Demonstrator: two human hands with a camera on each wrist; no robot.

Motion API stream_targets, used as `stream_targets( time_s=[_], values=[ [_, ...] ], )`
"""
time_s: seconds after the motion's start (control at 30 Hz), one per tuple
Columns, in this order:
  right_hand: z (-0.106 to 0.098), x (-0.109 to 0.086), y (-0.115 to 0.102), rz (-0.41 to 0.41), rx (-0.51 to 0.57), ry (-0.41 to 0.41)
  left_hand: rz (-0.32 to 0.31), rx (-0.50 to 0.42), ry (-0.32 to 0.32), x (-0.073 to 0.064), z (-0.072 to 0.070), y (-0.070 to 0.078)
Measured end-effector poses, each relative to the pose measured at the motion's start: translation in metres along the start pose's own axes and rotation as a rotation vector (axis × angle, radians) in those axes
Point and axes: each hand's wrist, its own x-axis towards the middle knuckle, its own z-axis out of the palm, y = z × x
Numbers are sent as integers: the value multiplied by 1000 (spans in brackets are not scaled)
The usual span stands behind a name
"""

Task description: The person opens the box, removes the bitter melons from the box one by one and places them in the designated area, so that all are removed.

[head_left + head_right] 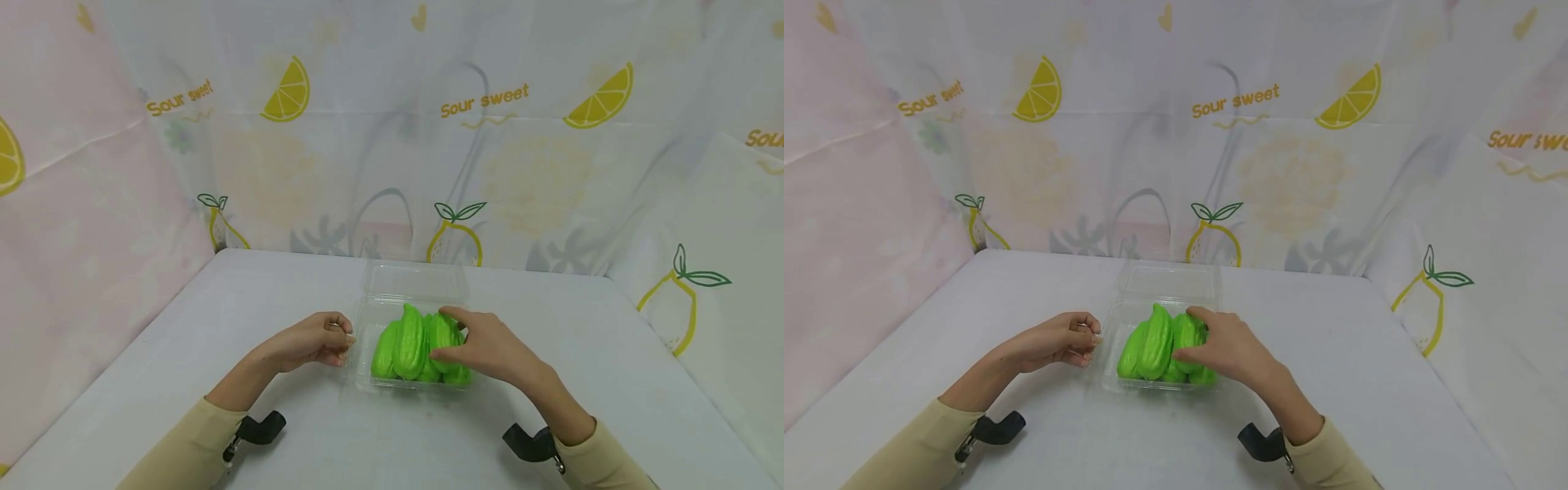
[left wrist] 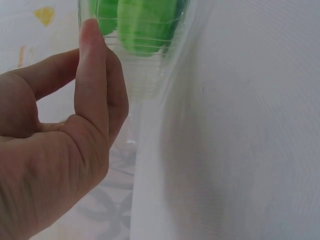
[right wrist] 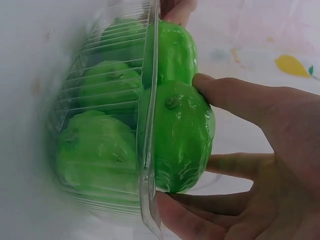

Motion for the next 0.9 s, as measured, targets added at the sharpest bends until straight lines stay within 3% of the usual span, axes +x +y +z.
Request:
stream_targets(
  time_s=[0.37, 0.6, 0.9],
  values=[
    [-7, 0, 4, 0, 122, -2, -2, 4, 3, 0, 0, 0],
    [-10, 0, 8, 4, 143, -1, -3, -1, 2, 0, 0, 0],
    [-14, 6, 18, -7, 164, 83, -1, -2, -1, 0, 0, 0]
  ],
)
